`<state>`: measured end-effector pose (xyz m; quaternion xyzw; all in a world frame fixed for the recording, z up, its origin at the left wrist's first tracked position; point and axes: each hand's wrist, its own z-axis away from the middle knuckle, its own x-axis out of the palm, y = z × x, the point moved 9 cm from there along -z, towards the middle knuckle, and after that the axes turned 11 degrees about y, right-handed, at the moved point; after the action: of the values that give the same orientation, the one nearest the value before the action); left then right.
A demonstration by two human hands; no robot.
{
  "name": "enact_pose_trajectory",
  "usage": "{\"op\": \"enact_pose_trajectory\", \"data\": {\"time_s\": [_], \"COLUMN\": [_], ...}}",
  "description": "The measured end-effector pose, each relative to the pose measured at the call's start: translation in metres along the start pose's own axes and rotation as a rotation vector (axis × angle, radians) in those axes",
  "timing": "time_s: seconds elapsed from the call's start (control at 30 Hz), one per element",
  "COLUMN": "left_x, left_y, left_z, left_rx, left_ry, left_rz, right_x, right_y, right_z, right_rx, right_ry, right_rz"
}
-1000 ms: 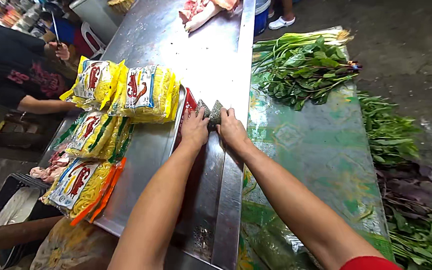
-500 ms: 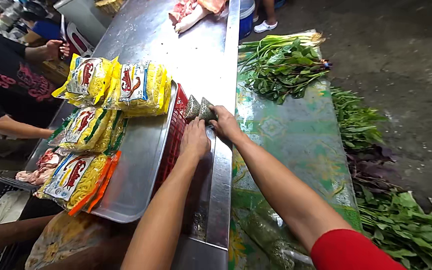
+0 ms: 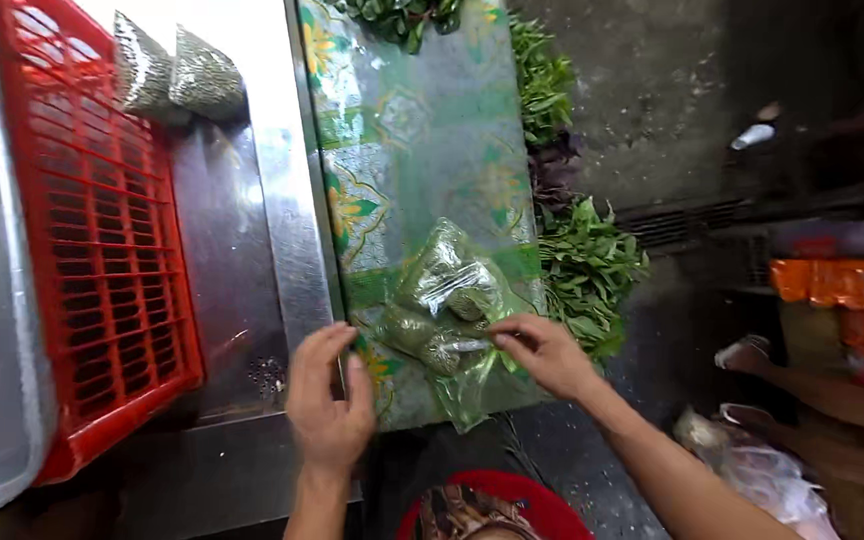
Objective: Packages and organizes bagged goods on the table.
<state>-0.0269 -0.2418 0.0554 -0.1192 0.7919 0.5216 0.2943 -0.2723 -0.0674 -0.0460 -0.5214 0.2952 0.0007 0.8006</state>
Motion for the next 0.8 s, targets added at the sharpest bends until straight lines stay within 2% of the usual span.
{"op": "enact_pose_trajectory", "data": {"time_s": [0.07,0.17,0.2,0.27,0.4,0.47,0.57,0.63,0.7,0.8], "left_x": [0.058,0.162,0.182,0.198,0.184,0.171,0.155,0.149,0.144,0.137], "left_y": [0.020,0.011,0.004,-0.007,-0.019,-0.024,-0.022,0.000,0.019,0.012], "left_z": [0.016,0.067,0.083,0.102,0.112,0.117,0.125,0.133,0.128,0.111], "left_rx": [-0.044,-0.231,-0.281,-0.364,-0.476,-0.603,-1.034,-1.251,-1.323,-1.358], "left_ry": [-0.223,-0.911,-1.044,-1.116,-0.939,-0.819,-0.590,-0.486,-0.364,-0.063], "left_rz": [0.056,-0.108,-0.158,-0.215,-0.123,0.010,0.449,0.754,0.908,1.018], "right_x": [0.029,0.050,0.049,0.046,0.041,0.035,0.022,0.017,0.019,0.024], "right_y": [0.001,0.026,0.033,0.045,0.057,0.055,0.019,-0.006,-0.032,-0.074], "right_z": [0.006,-0.009,-0.017,-0.033,-0.047,-0.042,-0.030,-0.013,-0.001,0.005], "right_rx": [-0.083,-0.068,-0.070,-0.018,0.001,-0.019,-0.113,-0.190,-0.276,-0.431], "right_ry": [-0.022,0.067,0.115,0.129,0.185,0.215,0.266,0.266,0.209,0.088], "right_rz": [0.206,0.495,0.558,0.646,0.639,0.574,0.453,0.385,0.339,0.223]}}
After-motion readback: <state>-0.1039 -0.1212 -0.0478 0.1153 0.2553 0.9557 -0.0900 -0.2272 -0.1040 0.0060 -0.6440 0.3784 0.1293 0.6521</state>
